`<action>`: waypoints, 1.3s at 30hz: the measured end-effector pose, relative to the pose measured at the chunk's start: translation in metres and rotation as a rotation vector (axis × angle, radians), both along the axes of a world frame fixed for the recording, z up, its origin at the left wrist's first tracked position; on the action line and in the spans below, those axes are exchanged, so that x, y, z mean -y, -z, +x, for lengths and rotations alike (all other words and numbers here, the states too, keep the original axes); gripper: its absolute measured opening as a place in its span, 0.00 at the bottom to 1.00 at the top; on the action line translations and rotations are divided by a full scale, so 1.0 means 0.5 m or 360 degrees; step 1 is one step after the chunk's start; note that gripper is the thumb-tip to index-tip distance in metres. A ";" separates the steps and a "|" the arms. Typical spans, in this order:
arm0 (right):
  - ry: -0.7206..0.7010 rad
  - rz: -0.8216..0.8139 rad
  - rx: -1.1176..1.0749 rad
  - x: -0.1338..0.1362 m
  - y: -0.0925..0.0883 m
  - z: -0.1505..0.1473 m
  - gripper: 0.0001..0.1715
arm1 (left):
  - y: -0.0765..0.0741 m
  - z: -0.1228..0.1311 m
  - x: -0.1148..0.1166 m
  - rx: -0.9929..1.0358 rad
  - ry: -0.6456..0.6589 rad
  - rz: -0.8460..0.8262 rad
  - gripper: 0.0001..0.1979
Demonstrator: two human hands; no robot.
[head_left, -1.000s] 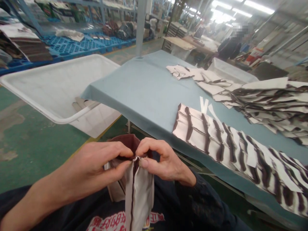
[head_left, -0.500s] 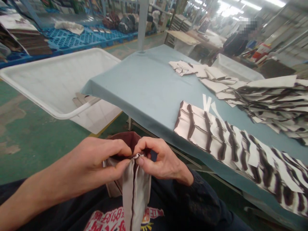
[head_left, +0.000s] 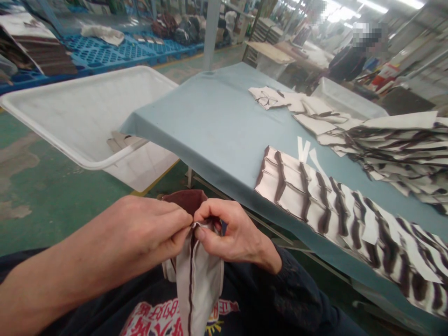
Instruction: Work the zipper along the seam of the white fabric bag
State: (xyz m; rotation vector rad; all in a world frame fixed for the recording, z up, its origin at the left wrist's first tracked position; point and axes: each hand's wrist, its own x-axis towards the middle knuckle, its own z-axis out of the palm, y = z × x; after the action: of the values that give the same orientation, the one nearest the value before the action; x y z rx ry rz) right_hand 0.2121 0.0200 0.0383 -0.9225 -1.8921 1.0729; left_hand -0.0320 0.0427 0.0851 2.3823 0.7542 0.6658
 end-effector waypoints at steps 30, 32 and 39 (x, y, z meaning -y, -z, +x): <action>0.0000 -0.0660 -0.0059 -0.024 -0.019 -0.041 0.20 | 0.058 0.009 -0.006 0.0378 -0.0333 -0.0867 0.13; 0.0097 -0.0497 0.0090 -0.021 -0.025 -0.037 0.16 | 0.052 0.010 -0.006 0.0351 -0.0291 -0.0792 0.13; 0.0054 -0.0369 0.0165 -0.016 -0.037 -0.026 0.10 | 0.042 0.004 -0.007 0.0252 -0.0220 -0.1068 0.19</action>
State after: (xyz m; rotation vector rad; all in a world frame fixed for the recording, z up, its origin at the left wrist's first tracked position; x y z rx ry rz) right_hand 0.1989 0.0278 0.0567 -1.1564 -1.8539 1.2648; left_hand -0.0302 0.0465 0.0642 1.6623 0.9061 0.5379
